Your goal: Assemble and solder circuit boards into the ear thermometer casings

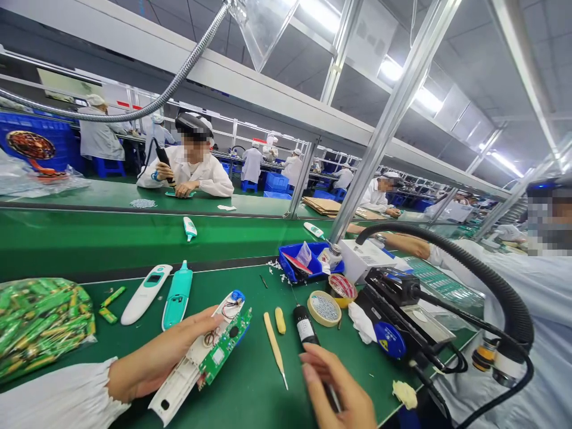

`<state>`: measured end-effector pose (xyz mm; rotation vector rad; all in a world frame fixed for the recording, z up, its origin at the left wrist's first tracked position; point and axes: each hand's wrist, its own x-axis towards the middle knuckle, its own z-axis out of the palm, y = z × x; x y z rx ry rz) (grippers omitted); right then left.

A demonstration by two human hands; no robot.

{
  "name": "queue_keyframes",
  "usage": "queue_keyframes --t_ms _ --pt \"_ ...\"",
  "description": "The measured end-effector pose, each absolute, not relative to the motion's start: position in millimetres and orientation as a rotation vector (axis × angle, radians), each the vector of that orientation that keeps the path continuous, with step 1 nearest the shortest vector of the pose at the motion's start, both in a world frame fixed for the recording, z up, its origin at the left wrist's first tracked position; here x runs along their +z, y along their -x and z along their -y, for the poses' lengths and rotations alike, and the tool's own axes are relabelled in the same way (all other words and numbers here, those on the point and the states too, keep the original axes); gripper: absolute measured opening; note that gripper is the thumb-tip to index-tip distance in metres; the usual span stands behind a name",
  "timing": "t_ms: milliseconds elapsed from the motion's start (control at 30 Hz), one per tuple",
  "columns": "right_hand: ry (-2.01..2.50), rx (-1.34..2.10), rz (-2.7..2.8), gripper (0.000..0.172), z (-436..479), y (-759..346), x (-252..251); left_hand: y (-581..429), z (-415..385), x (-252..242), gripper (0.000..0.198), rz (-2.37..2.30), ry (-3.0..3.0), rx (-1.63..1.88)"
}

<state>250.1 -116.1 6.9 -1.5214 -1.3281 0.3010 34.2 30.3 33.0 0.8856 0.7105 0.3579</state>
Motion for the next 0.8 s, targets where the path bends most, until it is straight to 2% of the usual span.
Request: queue_keyframes --t_ms 33,133,233,300,500,667,800 --pt "1.411 0.458 1.120 0.024 108.2 -229.2 3.8 -34.5 -28.0 33.7 0.053 -0.710 -0.888 0.366" --pt "1.161 0.804 0.817 0.049 80.7 -173.2 -9.8 -34.7 -21.9 34.0 0.048 -0.694 -0.981 0.390" --pt "1.034 1.011 0.640 0.056 60.1 -146.3 -20.2 -33.9 -19.7 30.0 0.040 -0.635 -1.153 0.461" --pt "0.988 1.072 0.555 0.054 54.4 -145.1 -24.4 -33.1 -20.6 25.7 0.038 -0.622 -1.317 0.494" --pt "0.789 1.228 0.650 0.031 59.9 -159.2 -27.4 -33.5 -24.5 19.9 0.036 -0.642 -1.590 0.549" --pt "0.674 1.288 0.610 0.039 65.5 -151.7 -16.1 -34.4 -19.8 23.1 0.032 -0.619 -1.470 0.517" --pt "0.660 1.322 0.514 0.034 68.3 -146.6 -7.6 -33.2 -14.3 27.8 0.037 -0.668 -1.301 0.406"
